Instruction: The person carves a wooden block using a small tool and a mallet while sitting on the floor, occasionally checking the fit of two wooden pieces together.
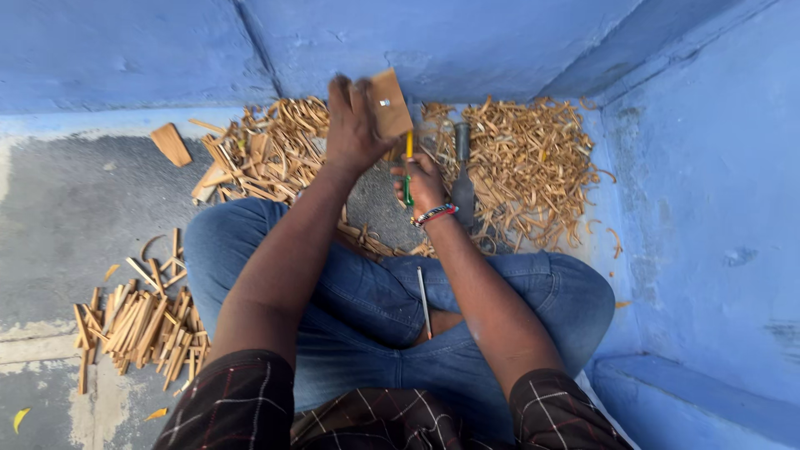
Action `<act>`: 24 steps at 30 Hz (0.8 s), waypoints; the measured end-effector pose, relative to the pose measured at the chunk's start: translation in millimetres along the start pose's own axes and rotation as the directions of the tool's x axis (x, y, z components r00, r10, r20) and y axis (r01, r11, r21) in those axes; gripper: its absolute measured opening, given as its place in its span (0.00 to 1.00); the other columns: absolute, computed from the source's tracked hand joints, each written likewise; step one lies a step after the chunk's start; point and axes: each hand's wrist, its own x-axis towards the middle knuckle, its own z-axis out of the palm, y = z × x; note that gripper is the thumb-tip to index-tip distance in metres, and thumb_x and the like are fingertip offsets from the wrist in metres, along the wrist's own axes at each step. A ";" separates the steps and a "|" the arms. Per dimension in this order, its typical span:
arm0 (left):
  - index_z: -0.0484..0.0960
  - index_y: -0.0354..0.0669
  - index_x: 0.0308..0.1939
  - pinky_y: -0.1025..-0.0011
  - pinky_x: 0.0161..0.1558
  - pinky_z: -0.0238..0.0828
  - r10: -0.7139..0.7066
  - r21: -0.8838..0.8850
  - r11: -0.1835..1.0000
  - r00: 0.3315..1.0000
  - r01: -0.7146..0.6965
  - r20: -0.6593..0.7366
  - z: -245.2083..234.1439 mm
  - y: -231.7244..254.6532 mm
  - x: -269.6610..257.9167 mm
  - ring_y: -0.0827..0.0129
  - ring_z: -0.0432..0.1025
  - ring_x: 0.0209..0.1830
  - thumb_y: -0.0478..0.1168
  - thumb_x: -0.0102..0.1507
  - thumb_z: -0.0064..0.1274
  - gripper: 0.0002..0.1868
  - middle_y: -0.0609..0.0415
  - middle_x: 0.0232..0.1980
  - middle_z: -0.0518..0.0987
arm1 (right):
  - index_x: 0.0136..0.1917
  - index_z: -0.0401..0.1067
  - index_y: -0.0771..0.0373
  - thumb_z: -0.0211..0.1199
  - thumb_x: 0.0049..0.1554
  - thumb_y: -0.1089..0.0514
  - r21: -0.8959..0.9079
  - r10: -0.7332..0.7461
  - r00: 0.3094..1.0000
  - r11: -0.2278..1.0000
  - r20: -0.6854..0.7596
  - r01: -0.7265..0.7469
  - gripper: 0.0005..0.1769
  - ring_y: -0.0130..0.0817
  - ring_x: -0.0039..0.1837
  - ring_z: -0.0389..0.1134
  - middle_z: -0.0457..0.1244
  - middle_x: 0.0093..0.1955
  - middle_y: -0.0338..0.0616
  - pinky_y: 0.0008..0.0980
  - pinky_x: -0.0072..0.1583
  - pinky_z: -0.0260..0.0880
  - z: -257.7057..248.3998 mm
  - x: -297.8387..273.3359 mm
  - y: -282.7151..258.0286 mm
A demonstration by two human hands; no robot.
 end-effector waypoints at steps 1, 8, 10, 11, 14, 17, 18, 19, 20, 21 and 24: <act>0.58 0.38 0.71 0.47 0.70 0.61 0.015 -0.045 0.999 0.999 -0.016 -0.029 -3.9 -2.5 -1.4 0.30 0.56 0.70 0.50 0.44 0.81 0.60 0.27 0.69 0.54 | 0.64 0.65 0.60 0.55 0.68 0.58 -0.004 -0.017 1.000 1.000 -0.003 0.017 0.13 0.31 0.36 0.66 0.67 0.46 0.47 0.31 0.34 0.66 7.4 -5.3 4.0; 0.69 0.49 0.71 0.49 0.70 0.60 0.353 0.119 0.932 0.933 -0.344 -0.073 0.7 -8.7 -2.5 0.34 0.57 0.72 0.41 0.45 0.78 0.52 0.32 0.73 0.57 | 0.74 0.60 0.52 0.58 0.63 0.57 0.077 -0.133 0.991 0.988 -0.026 0.134 0.26 0.25 0.33 0.64 0.64 0.41 0.43 0.28 0.31 0.66 7.8 -61.8 -32.3; 0.68 0.44 0.72 0.49 0.68 0.64 0.325 0.083 0.944 0.944 -0.320 -0.053 10.3 -13.0 -1.8 0.40 0.61 0.69 0.38 0.49 0.74 0.48 0.37 0.69 0.63 | 0.73 0.61 0.52 0.59 0.63 0.56 -0.077 -0.171 0.984 0.983 -0.039 0.168 0.26 0.25 0.32 0.63 0.65 0.42 0.42 0.26 0.31 0.65 7.3 -84.9 -48.2; 0.67 0.42 0.73 0.49 0.66 0.65 0.312 0.076 0.948 0.949 -0.309 -0.039 17.2 -12.5 0.3 0.43 0.63 0.68 0.36 0.52 0.72 0.47 0.40 0.67 0.65 | 0.73 0.61 0.52 0.60 0.64 0.56 -0.146 -0.188 0.981 0.973 -0.038 0.181 0.25 0.25 0.31 0.63 0.65 0.42 0.42 0.25 0.31 0.64 3.2 -95.8 -58.3; 0.71 0.45 0.70 0.53 0.60 0.67 0.327 0.215 0.925 0.945 -0.313 -0.030 28.0 -19.6 7.6 0.51 0.65 0.58 0.32 0.61 0.60 0.32 0.48 0.56 0.68 | 0.68 0.64 0.55 0.61 0.64 0.56 -0.083 -0.177 0.984 0.981 -0.023 0.175 0.20 0.25 0.30 0.63 0.64 0.39 0.42 0.26 0.30 0.63 -1.5 -113.7 -77.6; 0.73 0.45 0.64 0.51 0.59 0.65 0.270 0.182 0.948 0.962 -0.261 -0.028 36.0 -21.3 -3.3 0.49 0.65 0.57 0.32 0.54 0.57 0.32 0.46 0.53 0.68 | 0.68 0.66 0.56 0.61 0.67 0.59 -0.118 -0.213 0.976 0.971 -0.045 0.206 0.17 0.20 0.38 0.66 0.64 0.42 0.37 0.23 0.34 0.64 -4.2 -140.8 -66.5; 0.72 0.46 0.62 0.51 0.61 0.65 0.288 0.216 0.936 0.957 -0.277 -0.022 39.2 -18.9 -1.7 0.49 0.65 0.60 0.33 0.54 0.57 0.30 0.46 0.55 0.68 | 0.68 0.66 0.55 0.59 0.67 0.59 -0.155 -0.217 0.975 0.966 -0.055 0.206 0.16 0.20 0.35 0.63 0.64 0.41 0.37 0.23 0.32 0.61 -4.4 -145.2 -65.7; 0.71 0.47 0.61 0.51 0.63 0.65 0.306 0.251 0.923 0.952 -0.292 -0.015 38.9 -18.1 -1.2 0.48 0.64 0.63 0.34 0.55 0.57 0.29 0.46 0.57 0.68 | 0.68 0.67 0.55 0.57 0.67 0.59 -0.192 -0.222 0.973 0.960 -0.065 0.206 0.16 0.21 0.32 0.60 0.64 0.39 0.38 0.23 0.31 0.59 -1.6 -150.4 -62.0; 0.70 0.48 0.64 0.52 0.64 0.65 0.328 0.258 0.915 0.944 -0.309 -0.031 40.0 -14.8 0.9 0.48 0.64 0.64 0.35 0.56 0.57 0.31 0.46 0.58 0.68 | 0.68 0.67 0.55 0.56 0.66 0.59 -0.245 -0.220 0.972 0.950 -0.079 0.195 0.17 0.21 0.32 0.60 0.64 0.39 0.38 0.24 0.31 0.59 0.4 -152.9 -60.2; 0.69 0.50 0.66 0.52 0.66 0.64 0.350 0.266 0.907 0.936 -0.326 -0.047 38.4 -13.4 3.8 0.48 0.64 0.65 0.36 0.57 0.57 0.32 0.47 0.60 0.68 | 0.69 0.67 0.55 0.55 0.66 0.60 -0.297 -0.220 0.971 0.937 -0.092 0.184 0.18 0.21 0.31 0.60 0.64 0.38 0.38 0.24 0.31 0.59 5.3 -154.5 -57.4; 0.70 0.53 0.69 0.53 0.67 0.64 0.360 0.211 0.914 0.933 -0.346 -0.030 33.6 -15.3 26.9 0.49 0.64 0.66 0.37 0.58 0.58 0.34 0.47 0.61 0.68 | 0.71 0.66 0.52 0.56 0.65 0.60 -0.261 -0.164 0.981 0.956 -0.108 0.131 0.20 0.19 0.30 0.58 0.64 0.36 0.35 0.23 0.30 0.57 16.8 -151.0 -61.1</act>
